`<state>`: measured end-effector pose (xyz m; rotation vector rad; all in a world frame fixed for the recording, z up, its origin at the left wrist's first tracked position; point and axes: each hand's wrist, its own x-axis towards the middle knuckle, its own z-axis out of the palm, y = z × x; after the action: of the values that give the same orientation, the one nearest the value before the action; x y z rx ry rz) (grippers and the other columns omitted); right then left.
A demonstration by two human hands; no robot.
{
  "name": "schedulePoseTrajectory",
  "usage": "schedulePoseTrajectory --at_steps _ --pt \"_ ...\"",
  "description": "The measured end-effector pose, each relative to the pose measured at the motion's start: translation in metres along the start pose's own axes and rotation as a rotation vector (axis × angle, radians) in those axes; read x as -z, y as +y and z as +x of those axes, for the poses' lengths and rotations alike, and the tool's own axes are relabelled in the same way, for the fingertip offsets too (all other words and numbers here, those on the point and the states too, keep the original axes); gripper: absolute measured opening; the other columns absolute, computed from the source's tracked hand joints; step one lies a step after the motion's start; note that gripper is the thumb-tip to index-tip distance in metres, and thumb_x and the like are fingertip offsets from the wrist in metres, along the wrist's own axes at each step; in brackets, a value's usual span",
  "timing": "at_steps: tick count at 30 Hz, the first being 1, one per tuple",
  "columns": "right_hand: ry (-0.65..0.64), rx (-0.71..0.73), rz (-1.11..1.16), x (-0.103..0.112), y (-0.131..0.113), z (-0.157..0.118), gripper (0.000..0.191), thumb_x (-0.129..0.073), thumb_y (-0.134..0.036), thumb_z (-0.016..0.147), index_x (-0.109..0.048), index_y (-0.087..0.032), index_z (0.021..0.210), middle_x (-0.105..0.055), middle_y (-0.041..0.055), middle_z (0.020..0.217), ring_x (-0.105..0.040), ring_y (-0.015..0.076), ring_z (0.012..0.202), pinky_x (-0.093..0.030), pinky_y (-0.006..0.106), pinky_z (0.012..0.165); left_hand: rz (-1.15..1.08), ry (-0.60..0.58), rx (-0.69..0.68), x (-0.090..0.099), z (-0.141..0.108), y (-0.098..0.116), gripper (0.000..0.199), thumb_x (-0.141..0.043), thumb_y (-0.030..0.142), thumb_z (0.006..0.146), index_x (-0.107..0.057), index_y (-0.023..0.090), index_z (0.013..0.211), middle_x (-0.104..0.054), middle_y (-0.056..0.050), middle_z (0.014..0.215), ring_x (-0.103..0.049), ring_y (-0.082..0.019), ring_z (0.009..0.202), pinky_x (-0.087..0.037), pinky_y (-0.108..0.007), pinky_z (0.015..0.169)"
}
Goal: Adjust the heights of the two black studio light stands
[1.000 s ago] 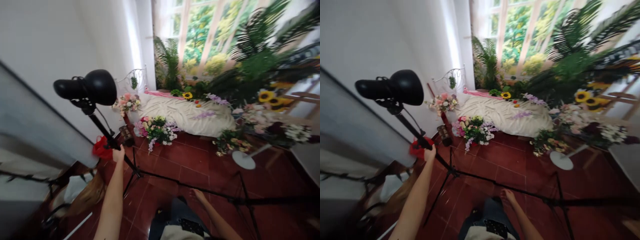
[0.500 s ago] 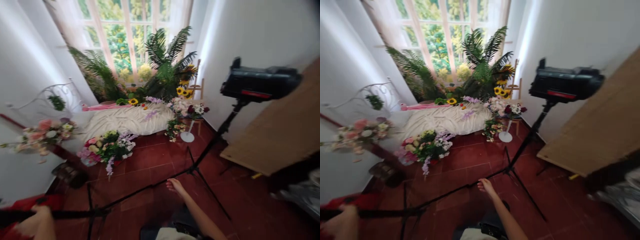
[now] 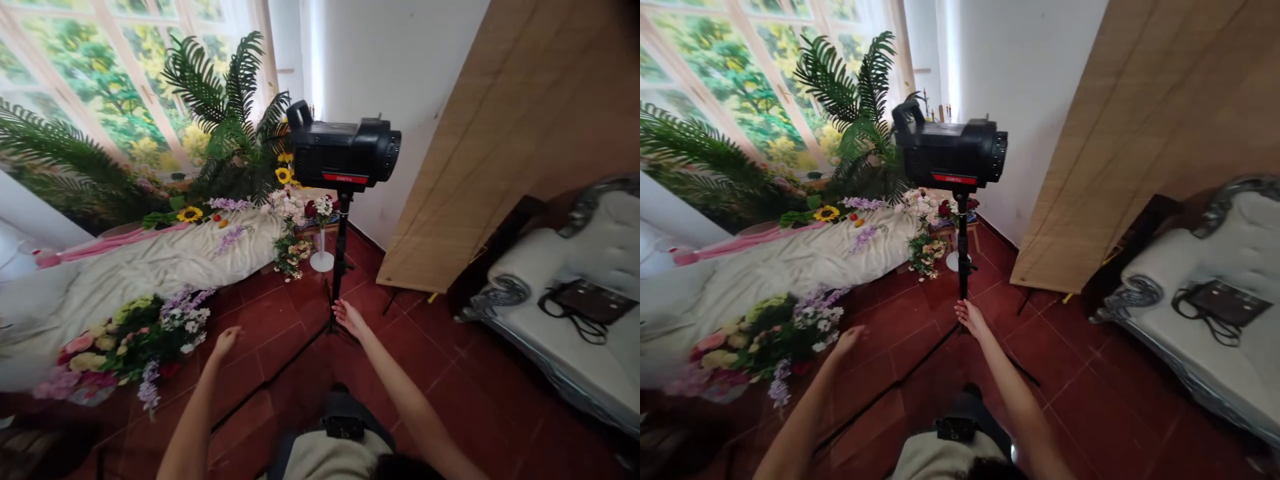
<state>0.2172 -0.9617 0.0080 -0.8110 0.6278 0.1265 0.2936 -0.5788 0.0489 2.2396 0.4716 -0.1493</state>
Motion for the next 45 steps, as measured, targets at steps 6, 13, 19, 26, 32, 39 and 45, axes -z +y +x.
schedulePoseTrajectory --at_steps 6,13,19,26,32,39,45 --pt "-0.291 -0.096 0.406 0.014 -0.076 0.019 0.034 -0.031 -0.036 0.098 -0.06 -0.019 0.089 -0.066 0.0018 0.076 -0.059 0.0095 0.062 -0.046 0.019 0.054 -0.42 -0.54 -0.446 -0.148 0.0 0.169 0.042 -0.072 0.039 0.069 -0.061 0.014 0.101 -0.071 -0.012 0.104 -0.066 -0.02 0.099 -0.048 -0.037 0.096" --pt "-0.511 -0.07 0.347 0.003 -0.121 0.032 0.033 -0.031 -0.035 0.098 -0.058 -0.019 0.088 -0.056 0.0012 0.069 -0.051 0.0101 0.058 -0.044 0.016 0.049 -0.584 -0.443 -0.609 -0.246 -0.044 0.294 0.043 -0.076 0.037 0.065 -0.063 0.014 0.099 -0.071 -0.011 0.099 -0.066 -0.019 0.093 -0.054 -0.031 0.083" --pt "-0.588 -0.084 0.334 0.0 -0.135 0.04 0.034 -0.03 -0.033 0.099 -0.053 -0.021 0.076 -0.048 -0.002 0.06 -0.042 0.0087 0.049 -0.038 0.014 0.042 -0.65 -0.334 -0.503 -0.27 -0.045 0.306 0.039 -0.075 0.051 0.062 -0.061 0.014 0.065 -0.064 -0.005 0.058 -0.061 -0.014 0.058 -0.049 -0.024 0.054" --pt "-0.573 0.015 -0.165 0.007 -0.144 0.053 0.033 -0.041 -0.036 0.096 -0.05 -0.019 0.069 -0.047 -0.0038 0.055 -0.035 0.0065 0.042 -0.031 0.015 0.039 -0.652 -0.144 -0.413 -0.29 -0.036 0.302 0.036 -0.074 0.049 0.062 -0.058 0.016 0.063 -0.062 -0.003 0.059 -0.057 -0.011 0.054 -0.046 -0.022 0.053" --pt "-0.082 0.671 -0.927 0.026 -0.146 0.055 0.009 -0.066 -0.024 0.081 -0.058 -0.023 0.081 -0.063 0.0 0.07 -0.054 0.0102 0.059 -0.034 0.016 0.049 -0.633 -0.104 -0.408 -0.294 -0.037 0.304 0.027 -0.072 0.039 0.066 -0.057 0.017 0.06 -0.059 -0.002 0.055 -0.055 -0.011 0.05 -0.044 -0.022 0.05" --pt "-0.288 0.393 -0.966 0.044 -0.132 0.055 0.035 -0.072 -0.051 0.071 -0.061 -0.018 0.073 -0.066 0.0012 0.061 -0.053 0.01 0.049 -0.039 0.019 0.044 -0.66 -0.122 -0.381 -0.293 -0.042 0.305 0.03 -0.071 0.041 0.067 -0.055 0.017 0.059 -0.052 0.001 0.046 -0.049 -0.01 0.04 -0.041 -0.022 0.042" --pt "-0.264 0.212 -0.583 0.02 -0.136 0.054 0.053 -0.044 -0.064 0.086 -0.063 -0.015 0.082 -0.07 0.0085 0.073 -0.058 0.0114 0.054 -0.046 0.021 0.048 -0.645 -0.097 -0.419 -0.293 -0.038 0.304 0.029 -0.072 0.037 0.066 -0.053 0.018 0.056 -0.054 0.0 0.05 -0.05 -0.009 0.046 -0.041 -0.019 0.045"
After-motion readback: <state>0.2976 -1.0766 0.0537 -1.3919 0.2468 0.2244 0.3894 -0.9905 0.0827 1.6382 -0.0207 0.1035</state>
